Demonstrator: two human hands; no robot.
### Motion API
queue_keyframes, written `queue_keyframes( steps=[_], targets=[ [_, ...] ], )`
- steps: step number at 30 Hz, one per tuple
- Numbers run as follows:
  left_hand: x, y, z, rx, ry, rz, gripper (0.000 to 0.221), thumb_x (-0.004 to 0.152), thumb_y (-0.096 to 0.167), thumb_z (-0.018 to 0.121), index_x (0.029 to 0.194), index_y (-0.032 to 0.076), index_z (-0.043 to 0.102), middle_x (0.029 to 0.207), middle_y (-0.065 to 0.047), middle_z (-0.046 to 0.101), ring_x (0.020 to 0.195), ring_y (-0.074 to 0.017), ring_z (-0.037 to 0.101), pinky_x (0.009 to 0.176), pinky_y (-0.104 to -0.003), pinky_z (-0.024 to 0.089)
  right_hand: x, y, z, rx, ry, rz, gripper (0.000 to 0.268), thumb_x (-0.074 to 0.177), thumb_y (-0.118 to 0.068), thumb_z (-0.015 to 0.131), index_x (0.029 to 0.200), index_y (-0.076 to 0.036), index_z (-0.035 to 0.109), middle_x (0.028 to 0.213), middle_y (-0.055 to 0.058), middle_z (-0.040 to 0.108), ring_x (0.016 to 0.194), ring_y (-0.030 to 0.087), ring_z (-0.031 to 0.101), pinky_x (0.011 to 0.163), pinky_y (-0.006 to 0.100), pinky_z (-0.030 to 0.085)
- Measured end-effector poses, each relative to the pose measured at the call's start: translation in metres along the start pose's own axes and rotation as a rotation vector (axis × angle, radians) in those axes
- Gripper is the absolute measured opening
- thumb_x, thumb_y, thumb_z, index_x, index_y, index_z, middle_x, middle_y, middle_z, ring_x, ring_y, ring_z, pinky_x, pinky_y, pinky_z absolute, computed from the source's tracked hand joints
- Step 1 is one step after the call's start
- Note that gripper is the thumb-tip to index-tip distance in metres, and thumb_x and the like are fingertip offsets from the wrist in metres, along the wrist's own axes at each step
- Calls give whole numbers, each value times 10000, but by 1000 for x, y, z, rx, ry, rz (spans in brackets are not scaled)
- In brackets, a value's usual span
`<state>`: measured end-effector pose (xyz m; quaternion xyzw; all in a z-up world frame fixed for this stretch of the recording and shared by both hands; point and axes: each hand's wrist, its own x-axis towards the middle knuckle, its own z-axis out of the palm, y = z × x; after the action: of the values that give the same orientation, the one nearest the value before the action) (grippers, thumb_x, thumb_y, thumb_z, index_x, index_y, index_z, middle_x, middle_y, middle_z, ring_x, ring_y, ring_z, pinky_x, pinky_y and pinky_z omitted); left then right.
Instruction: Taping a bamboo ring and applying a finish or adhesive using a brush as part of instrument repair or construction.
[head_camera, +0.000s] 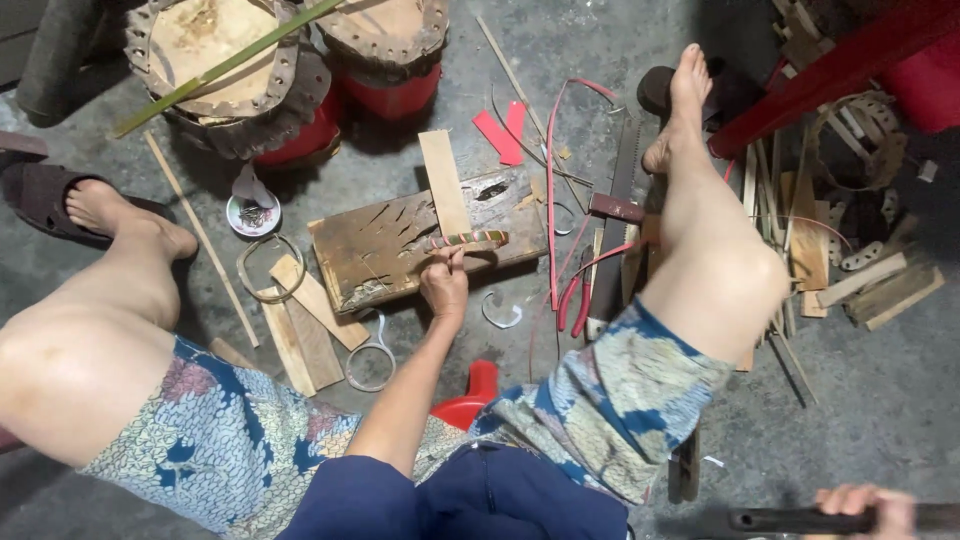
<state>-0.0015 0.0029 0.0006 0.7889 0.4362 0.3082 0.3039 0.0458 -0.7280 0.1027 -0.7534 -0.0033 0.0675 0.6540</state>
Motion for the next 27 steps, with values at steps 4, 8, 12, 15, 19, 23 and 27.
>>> queue_keyframes(
  steps=[4, 8, 12, 15, 19, 23, 27],
  targets=[
    [-3, 0, 1, 9, 7, -11, 99, 889, 214, 695, 942, 159, 758, 717, -94, 726, 578, -303, 643, 590, -430, 515, 94, -85, 21, 656, -673, -179, 211, 1165, -244, 593, 1216, -62, 686, 1064, 108, 734, 931, 230, 736, 860, 448, 554],
    [2, 7, -6, -8, 29, -23, 43, 884, 170, 717, 913, 169, 749, 672, -86, 719, 538, -282, 632, 549, -427, 515, 102, -256, 299, 388, -291, -390, 263, 1158, -464, 541, 957, -307, 477, 804, -181, 389, 679, -74, 369, 622, 112, 313],
    [-1, 9, -7, -23, 33, -13, 64, 887, 189, 709, 919, 159, 756, 701, -97, 727, 562, -319, 635, 563, -435, 513, 106, -302, 431, 416, -658, -494, 192, 1058, -123, 479, 1170, -219, 603, 913, -92, 638, 757, 6, 566, 676, 182, 482],
    [-7, -16, 17, -4, 0, -141, 61, 864, 332, 777, 898, 304, 735, 687, -75, 734, 749, -319, 743, 672, -459, 595, 97, -247, 488, 160, -619, -421, 91, 912, -96, 640, 967, -168, 643, 760, -35, 635, 678, 50, 546, 618, 216, 461],
    [-10, -26, 24, -24, -4, -155, 66, 873, 359, 767, 889, 304, 734, 689, -62, 738, 735, -311, 744, 664, -446, 597, 78, -186, 546, -223, -570, -309, 188, 693, -44, 881, 664, -89, 702, 533, 48, 628, 560, 113, 513, 531, 264, 428],
    [-11, -24, 22, -31, -6, -161, 97, 876, 374, 763, 879, 284, 728, 700, -57, 741, 731, -312, 746, 657, -445, 596, 64, -178, 574, -660, -554, -219, 296, 677, -279, 925, 842, -110, 747, 625, 143, 697, 628, 322, 718, 542, 399, 503],
    [-12, -24, 21, -11, -19, -162, 121, 887, 376, 754, 863, 261, 726, 699, -70, 737, 725, -312, 743, 648, -450, 593, 65, -99, 563, -681, -656, -114, 310, 838, -405, 806, 928, -146, 661, 702, 99, 709, 718, 343, 733, 646, 472, 531]
  ],
)
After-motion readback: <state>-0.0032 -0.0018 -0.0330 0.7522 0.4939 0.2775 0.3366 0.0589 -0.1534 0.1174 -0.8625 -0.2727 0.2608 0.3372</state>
